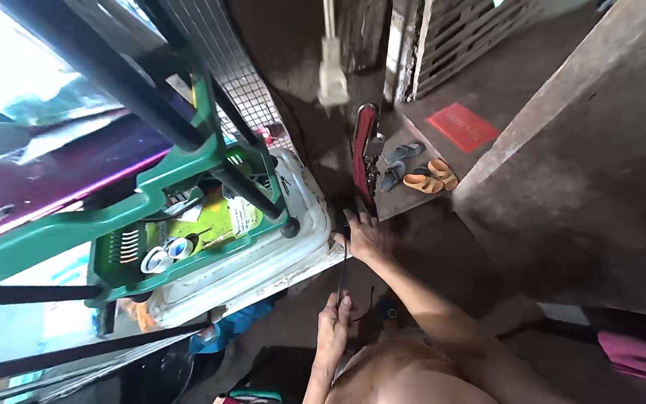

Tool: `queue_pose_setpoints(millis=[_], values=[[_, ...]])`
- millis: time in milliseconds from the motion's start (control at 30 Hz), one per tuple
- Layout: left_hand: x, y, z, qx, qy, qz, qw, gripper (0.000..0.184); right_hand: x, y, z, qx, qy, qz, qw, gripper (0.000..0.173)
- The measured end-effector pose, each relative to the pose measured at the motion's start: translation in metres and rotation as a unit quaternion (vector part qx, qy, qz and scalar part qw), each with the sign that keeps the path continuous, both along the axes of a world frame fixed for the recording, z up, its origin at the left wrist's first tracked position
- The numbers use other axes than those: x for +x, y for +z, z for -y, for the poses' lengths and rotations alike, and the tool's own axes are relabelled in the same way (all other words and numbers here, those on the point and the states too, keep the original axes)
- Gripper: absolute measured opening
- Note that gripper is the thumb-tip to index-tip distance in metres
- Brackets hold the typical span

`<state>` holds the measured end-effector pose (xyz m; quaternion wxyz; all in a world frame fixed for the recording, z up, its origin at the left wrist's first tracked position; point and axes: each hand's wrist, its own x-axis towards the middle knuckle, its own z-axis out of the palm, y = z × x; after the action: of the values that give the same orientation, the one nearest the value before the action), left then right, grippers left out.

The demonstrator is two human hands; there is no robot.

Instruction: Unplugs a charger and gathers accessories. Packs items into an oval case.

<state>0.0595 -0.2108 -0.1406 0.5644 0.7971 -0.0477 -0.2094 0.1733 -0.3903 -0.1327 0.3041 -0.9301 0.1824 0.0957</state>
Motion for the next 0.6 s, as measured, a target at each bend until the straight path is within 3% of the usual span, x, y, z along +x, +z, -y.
queue_pose_setpoints(millis=[167,367,433,500,600], values=[[-0.016,0.000,-0.022,-0.031,-0.001,-0.037,0.999,0.031,0.013,-0.005,-0.016,-0.068,0.026,-0.047,0.996,0.067],[-0.005,-0.002,-0.044,0.017,0.013,-0.004,1.000,0.029,0.006,0.015,0.006,0.024,-0.029,-0.024,0.999,0.073],[0.003,-0.001,-0.045,0.032,0.012,0.014,0.999,0.029,-0.008,0.017,0.019,0.131,-0.063,0.023,0.989,0.071],[0.008,-0.001,-0.043,0.032,0.014,0.021,0.999,0.029,-0.030,0.017,0.035,0.287,-0.113,0.045,0.950,0.065],[0.017,-0.004,-0.035,0.029,0.002,0.020,0.999,0.030,-0.080,0.007,0.051,0.525,-0.203,0.065,0.824,0.039]])
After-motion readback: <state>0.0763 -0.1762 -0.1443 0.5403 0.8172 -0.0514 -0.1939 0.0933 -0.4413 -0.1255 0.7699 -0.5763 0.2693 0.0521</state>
